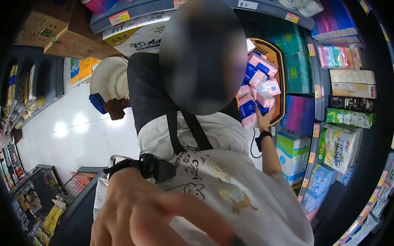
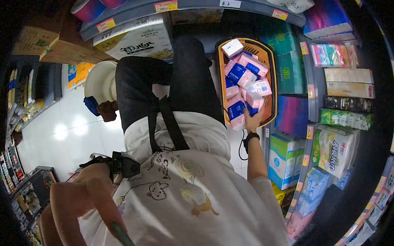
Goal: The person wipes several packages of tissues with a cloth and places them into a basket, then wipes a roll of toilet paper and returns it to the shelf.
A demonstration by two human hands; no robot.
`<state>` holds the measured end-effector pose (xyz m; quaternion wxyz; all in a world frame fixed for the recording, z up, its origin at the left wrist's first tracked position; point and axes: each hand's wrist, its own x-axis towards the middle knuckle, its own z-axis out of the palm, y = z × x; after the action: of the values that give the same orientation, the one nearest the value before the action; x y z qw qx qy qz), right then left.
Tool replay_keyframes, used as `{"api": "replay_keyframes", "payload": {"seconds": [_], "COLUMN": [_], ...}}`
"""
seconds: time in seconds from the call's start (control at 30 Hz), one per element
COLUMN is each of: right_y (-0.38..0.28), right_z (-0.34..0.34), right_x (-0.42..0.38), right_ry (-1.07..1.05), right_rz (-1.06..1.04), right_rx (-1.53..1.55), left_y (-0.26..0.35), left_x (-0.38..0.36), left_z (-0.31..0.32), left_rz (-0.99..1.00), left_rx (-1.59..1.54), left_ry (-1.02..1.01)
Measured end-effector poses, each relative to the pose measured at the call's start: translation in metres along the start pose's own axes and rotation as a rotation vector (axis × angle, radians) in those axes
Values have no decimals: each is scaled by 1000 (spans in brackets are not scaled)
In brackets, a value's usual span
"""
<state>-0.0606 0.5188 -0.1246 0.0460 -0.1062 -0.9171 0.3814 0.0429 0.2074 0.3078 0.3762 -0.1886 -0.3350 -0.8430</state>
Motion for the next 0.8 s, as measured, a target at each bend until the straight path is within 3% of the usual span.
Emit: {"api": "replay_keyframes", "payload": {"seconds": [0.03,0.1,0.13,0.2,0.23,0.3,0.4,0.53,0.57,0.67,0.7,0.73,0.77,0.8], "right_y": [11,18,17,21,21,6,-23,-38,-56,-44,-26,-14,-1,-3], "right_z": [7,15,19,23,22,21,22,18,12,16,20,20,17,12], "right_x": [9,22,26,27,28,21,0,-42,-49,-51,-47,-40,-39,-33], "right_ry": [-76,-102,-99,-102,-76,12,108,0,-130,-143,-127,-224,-145,-64], "right_rz": [189,365,467,407,384,318,217,-53,115,150,91,310,225,130], "right_rx": [56,-209,-333,-304,-323,-259,-303,-373,-261,-179,-74,41,72,110], "left_y": [1,11,12,15,16,20,13,3,-2,1,18,12,-24,-15], "left_x": [-3,-11,-7,3,-1,-10,-5,2,6,14,15,29,18,19], "left_z": [7,22,13,-14,-5,19,14,3,-3,-15,-6,-1,-33,-36], "left_rz": [-1,-96,-99,-251,-254,-279,-308,-366,-378,-349,-519,-686,-180,-323], "left_rx": [10,208,224,19,20,225,239,249,247,60,143,224,-52,6], "left_ry": [-8,228,230,-188,-184,140,72,-49,-45,-158,-89,-16,-349,-293]}}
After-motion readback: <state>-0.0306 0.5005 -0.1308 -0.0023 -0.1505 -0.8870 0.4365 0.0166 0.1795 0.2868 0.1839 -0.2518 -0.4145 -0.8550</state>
